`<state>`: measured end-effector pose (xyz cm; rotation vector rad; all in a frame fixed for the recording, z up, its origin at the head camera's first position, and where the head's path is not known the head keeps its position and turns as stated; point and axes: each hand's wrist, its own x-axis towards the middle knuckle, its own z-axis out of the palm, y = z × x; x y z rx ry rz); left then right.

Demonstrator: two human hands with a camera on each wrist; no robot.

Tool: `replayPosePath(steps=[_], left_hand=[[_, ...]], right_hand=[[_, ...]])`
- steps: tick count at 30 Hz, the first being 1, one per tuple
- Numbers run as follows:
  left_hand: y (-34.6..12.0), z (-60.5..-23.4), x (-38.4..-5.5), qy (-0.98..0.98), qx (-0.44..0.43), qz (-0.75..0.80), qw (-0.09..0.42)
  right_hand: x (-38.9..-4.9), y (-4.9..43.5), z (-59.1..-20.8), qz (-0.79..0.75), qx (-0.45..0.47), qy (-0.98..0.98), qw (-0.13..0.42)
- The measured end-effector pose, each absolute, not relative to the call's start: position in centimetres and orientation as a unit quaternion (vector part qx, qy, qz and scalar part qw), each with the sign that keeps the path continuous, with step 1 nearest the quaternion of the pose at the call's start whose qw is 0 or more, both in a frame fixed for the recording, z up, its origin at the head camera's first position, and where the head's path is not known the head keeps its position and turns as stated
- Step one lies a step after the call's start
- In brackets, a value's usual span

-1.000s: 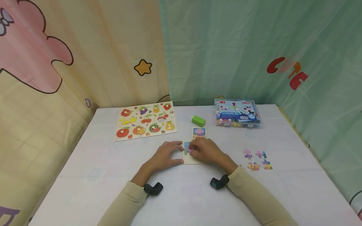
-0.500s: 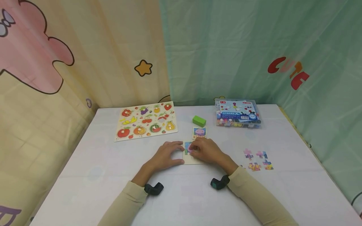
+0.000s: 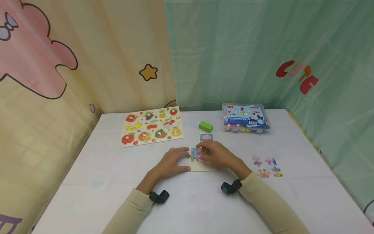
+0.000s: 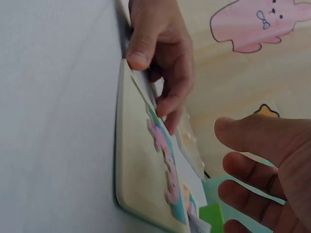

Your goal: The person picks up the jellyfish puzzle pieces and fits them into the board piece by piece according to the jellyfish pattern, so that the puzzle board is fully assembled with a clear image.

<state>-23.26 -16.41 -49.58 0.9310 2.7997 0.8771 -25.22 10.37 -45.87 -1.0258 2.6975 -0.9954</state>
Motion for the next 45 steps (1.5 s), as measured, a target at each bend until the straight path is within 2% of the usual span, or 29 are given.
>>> replayPosePath(steps=[6,13,19,26,45], left_hand=[[-16.4,-49.6,-23.3,0.91,0.299,0.284,0.035],[-16.6,-49.7,-23.2,0.914,0.29,0.281,0.038],[-16.7,-49.8,-22.9,0.913,0.288,0.286,0.039],[-16.5,-49.9,-22.9,0.912,0.29,0.288,0.038],[-16.5,-49.9,-22.9,0.91,0.293,0.29,0.036]], right_hand=[[-24.5,16.3,-44.5,-0.328,-0.332,0.884,0.039],[-22.2,25.8,-44.9,-0.248,-0.215,0.945,0.011],[-20.4,30.2,-45.9,-0.22,-0.148,0.964,0.023],[-19.9,31.4,-46.8,-0.244,-0.13,0.961,0.011],[-19.9,30.2,-47.6,-0.248,-0.152,0.956,-0.041]])
